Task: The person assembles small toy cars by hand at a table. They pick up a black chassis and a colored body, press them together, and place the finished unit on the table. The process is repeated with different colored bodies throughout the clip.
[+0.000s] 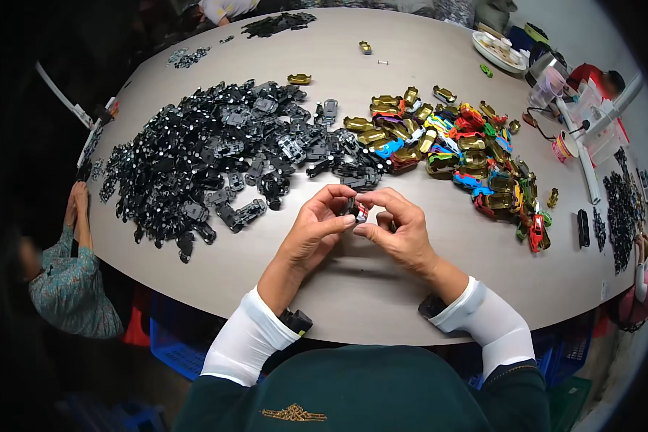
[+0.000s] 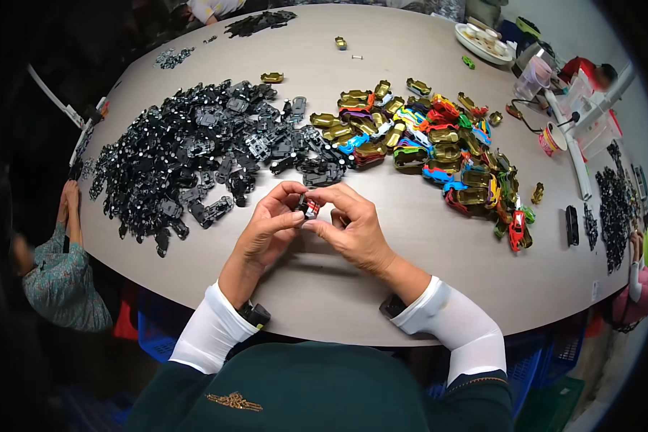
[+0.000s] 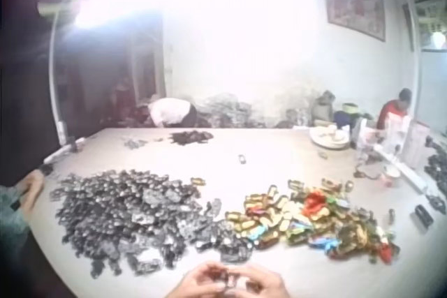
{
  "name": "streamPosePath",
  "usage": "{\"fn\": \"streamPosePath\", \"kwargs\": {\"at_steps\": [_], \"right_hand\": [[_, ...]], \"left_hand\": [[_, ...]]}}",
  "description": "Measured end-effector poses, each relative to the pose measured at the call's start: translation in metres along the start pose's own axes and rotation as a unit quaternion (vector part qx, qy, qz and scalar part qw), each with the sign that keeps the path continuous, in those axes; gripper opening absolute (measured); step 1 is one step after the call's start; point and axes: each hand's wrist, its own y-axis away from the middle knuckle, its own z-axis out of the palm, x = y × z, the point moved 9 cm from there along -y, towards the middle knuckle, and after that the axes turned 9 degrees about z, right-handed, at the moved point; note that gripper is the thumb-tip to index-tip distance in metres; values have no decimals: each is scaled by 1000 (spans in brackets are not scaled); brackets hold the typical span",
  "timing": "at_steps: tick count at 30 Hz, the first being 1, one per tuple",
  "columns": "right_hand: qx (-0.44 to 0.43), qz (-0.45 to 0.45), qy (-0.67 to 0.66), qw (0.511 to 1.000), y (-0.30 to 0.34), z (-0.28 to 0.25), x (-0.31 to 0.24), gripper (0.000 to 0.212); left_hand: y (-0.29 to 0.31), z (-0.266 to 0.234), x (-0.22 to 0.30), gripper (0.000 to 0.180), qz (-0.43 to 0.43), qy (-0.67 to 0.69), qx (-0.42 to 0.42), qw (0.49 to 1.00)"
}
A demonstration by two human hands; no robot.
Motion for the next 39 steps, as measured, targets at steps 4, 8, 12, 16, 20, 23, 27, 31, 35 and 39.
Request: {"fn": "streamPosePath", "kwargs": {"at_steps": [4, 8, 12, 16, 20, 23, 27, 31, 35, 39], "right_hand": [[62, 24, 10, 998, 5, -5, 2, 37], [80, -14, 20, 996, 6, -7, 1, 27], [90, -82, 61, 991, 6, -5, -10, 20], [81, -102, 109, 986, 6, -4, -15, 18], [77, -103, 115, 985, 6, -3, -16, 18], [73, -110, 128, 983, 6, -4, -12, 18], [71, -134, 154, 976, 7, -1, -14, 17], [82, -151, 168, 971, 8, -1, -21, 16], [73, -143, 173, 972, 8, 0, -21, 17], [73, -144, 177, 971, 9, 3, -19, 16]], "left_hand": [[0, 0, -4, 41, -13, 14, -16, 1000], [-1, 2, -6, 41, -15, 32, 5, 999], [0, -1, -12, 38, -22, 52, 8, 998], [0, 0, -13, 33, -19, 38, 4, 999], [1, -2, -16, 28, -27, 25, 21, 999], [1, 0, -8, 25, 10, -70, 32, 997], [1, -7, -2, 21, 98, -170, 45, 979], [2, -11, 3, 18, 121, -175, 63, 975], [2, -2, 6, 21, 139, -212, 32, 967], [1, -3, 10, 20, 169, -250, 33, 953]]}}
